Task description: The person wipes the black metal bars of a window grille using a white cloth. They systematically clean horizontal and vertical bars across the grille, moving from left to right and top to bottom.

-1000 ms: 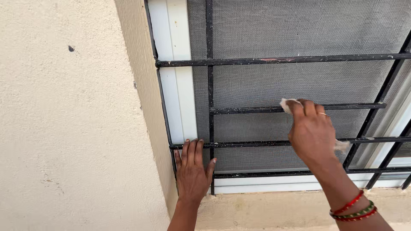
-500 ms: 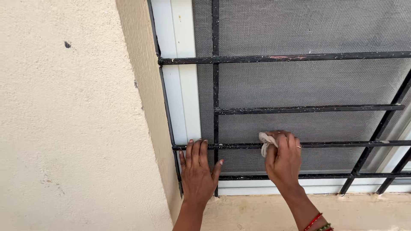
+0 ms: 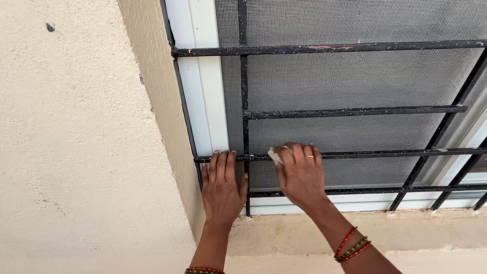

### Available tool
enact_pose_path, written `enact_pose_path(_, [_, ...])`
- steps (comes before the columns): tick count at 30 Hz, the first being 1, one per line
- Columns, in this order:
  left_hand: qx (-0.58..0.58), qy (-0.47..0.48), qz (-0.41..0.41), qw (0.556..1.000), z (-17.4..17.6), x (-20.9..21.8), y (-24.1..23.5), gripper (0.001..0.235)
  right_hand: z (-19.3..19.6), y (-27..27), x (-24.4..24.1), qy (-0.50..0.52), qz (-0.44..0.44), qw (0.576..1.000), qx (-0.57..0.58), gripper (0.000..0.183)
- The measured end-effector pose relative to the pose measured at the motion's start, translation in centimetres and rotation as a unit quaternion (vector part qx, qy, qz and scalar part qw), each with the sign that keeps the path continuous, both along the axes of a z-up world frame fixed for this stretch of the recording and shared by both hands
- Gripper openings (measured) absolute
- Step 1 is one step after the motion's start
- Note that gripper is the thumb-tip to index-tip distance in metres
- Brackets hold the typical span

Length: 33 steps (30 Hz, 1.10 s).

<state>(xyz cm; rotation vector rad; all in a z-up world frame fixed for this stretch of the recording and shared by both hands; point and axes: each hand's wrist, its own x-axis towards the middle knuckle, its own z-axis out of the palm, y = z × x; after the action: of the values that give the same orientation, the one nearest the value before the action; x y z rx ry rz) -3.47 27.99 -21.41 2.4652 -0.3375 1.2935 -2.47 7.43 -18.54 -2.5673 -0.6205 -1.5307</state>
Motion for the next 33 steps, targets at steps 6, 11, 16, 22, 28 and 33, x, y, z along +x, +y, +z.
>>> enact_pose_path(6, [0.004,-0.002,0.011,1.0,-0.1,0.2,-0.2,0.059,0.3,-12.7,-1.9,-0.018,-0.112,0.993,0.034,0.026])
enact_pose_path(11, [-0.013,-0.009,0.009,1.0,-0.4,0.5,-0.9,0.062,-0.1,-18.6,-2.7,-0.006,-0.106,0.987,0.119,0.022])
enact_pose_path(16, [-0.022,-0.026,-0.004,0.999,-0.8,0.9,-1.3,0.066,0.0,-15.6,-2.6,0.001,-0.143,0.981,0.132,0.024])
enact_pose_path(22, [-0.023,-0.035,-0.009,0.999,-1.1,1.3,-1.3,0.066,0.3,-5.5,-2.2,-0.03,-0.048,0.995,0.086,0.035])
enact_pose_path(28, [-0.015,-0.025,-0.002,1.0,-0.9,1.2,-0.7,0.065,0.7,6.5,-1.8,0.044,-0.01,0.998,0.04,0.051])
enact_pose_path(33, [-0.006,0.002,-0.007,1.0,-0.5,0.6,0.1,0.065,0.4,5.7,-1.6,0.028,0.019,0.999,-0.012,0.054])
